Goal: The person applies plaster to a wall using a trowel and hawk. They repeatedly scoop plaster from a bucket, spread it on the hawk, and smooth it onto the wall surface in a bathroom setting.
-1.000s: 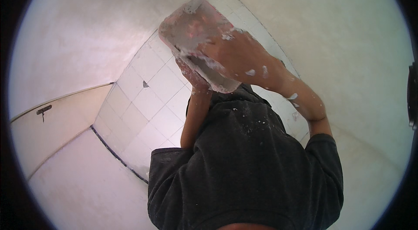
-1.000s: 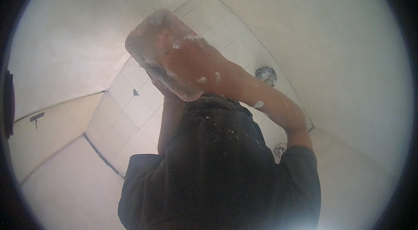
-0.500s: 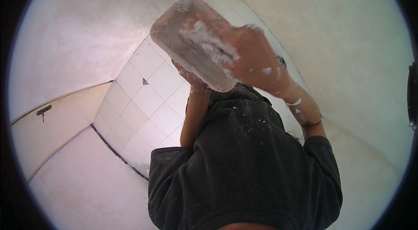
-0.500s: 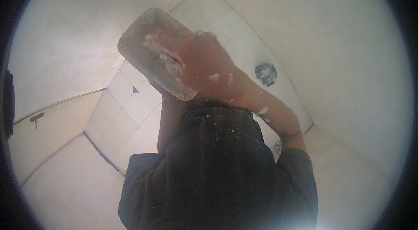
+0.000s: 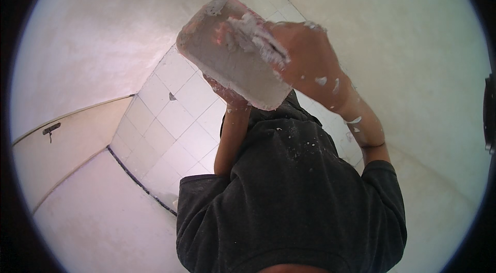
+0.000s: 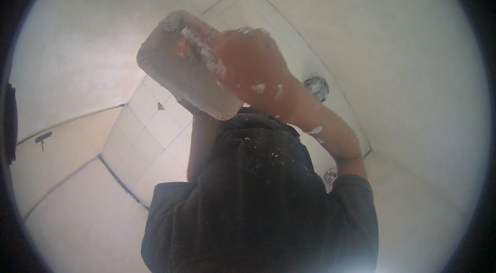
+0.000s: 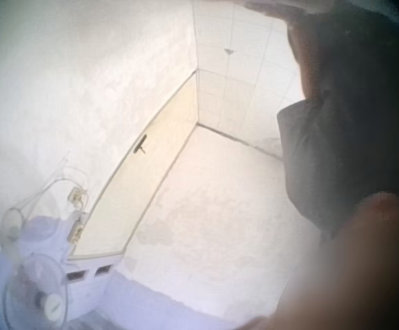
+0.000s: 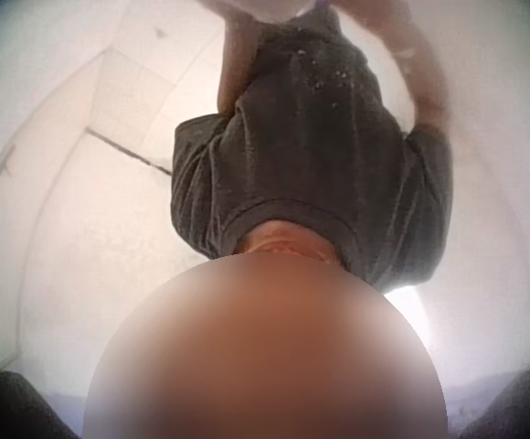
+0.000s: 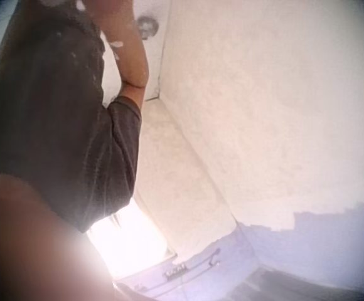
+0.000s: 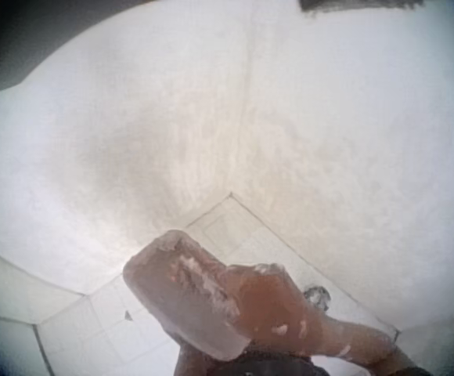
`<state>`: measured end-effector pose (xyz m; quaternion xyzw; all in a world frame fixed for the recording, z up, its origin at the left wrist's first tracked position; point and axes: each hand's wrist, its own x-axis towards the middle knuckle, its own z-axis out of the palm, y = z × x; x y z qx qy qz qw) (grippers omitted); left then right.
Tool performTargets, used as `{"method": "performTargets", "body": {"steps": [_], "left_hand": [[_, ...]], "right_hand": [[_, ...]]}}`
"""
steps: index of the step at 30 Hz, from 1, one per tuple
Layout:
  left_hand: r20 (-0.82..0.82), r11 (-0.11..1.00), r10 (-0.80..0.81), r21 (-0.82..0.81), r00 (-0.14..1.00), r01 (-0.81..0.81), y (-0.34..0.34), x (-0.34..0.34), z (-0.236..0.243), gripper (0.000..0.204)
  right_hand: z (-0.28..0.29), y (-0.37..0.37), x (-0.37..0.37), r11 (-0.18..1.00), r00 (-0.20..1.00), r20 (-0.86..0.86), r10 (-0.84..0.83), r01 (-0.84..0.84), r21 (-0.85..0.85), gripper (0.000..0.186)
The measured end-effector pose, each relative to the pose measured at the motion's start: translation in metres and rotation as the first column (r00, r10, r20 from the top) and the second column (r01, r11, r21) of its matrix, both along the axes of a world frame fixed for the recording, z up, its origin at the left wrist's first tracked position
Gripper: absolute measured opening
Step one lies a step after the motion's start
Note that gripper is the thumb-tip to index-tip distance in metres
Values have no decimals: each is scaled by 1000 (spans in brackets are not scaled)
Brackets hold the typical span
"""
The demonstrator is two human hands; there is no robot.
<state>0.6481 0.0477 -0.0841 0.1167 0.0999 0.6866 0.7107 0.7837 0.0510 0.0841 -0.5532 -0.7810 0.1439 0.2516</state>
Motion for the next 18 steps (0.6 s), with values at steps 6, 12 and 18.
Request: {"method": "performTargets", "body": {"steps": [6, 12, 18], "left_hand": [[-171, 982, 112, -129, 979, -135, 5, 1, -27, 51], [-437, 974, 193, -26, 879, -226, 5, -2, -52, 49], [-355, 975, 149, -103, 923, -197, 6, 3, -41, 48]], "right_hand": [[2, -10, -13, 964, 994, 49, 99, -84, -250, 37], [8, 3, 9, 991, 1000, 18, 0, 3, -136, 38], [-12, -9, -9, 997, 998, 20, 62, -61, -44, 34]]}}
